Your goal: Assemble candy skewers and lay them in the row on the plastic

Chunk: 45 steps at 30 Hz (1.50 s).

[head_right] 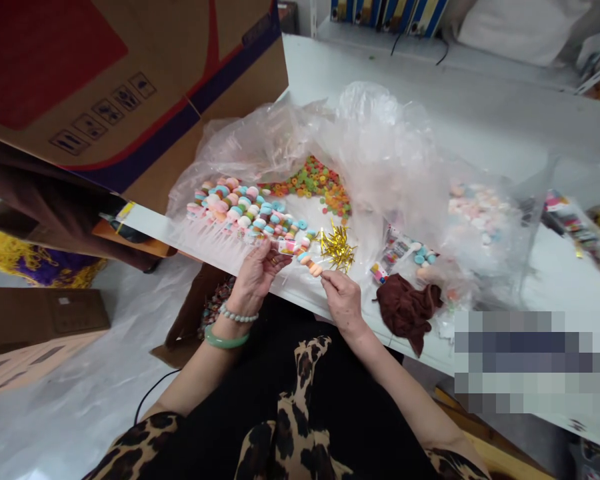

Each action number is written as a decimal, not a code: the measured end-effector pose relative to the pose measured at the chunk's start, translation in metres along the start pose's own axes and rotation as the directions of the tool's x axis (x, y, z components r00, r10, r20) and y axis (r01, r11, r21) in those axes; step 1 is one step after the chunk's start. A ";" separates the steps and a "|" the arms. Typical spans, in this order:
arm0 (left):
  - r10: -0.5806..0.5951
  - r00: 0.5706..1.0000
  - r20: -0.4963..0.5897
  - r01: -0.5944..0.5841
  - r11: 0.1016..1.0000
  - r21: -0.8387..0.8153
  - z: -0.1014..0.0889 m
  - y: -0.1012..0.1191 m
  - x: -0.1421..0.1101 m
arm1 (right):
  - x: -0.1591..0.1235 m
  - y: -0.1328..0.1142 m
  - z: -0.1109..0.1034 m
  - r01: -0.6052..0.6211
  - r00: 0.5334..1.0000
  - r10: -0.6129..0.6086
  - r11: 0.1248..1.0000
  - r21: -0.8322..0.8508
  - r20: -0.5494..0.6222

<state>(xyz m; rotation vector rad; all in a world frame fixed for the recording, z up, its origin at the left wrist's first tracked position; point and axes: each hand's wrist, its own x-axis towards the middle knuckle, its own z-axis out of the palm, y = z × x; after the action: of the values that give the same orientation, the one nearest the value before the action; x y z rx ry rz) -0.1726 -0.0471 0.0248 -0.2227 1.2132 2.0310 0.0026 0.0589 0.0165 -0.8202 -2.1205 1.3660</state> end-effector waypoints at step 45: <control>-0.236 0.952 0.196 0.182 0.948 0.260 -0.003 -0.016 -0.011 | 0.012 0.006 0.020 -0.606 0.796 0.502 0.645 0.466 0.340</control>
<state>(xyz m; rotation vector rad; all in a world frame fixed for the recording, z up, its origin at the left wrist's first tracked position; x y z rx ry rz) -0.1546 -0.0510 0.0171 -0.0028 1.2210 1.6593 -0.0176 0.0571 0.0041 -1.1765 -1.4507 2.3187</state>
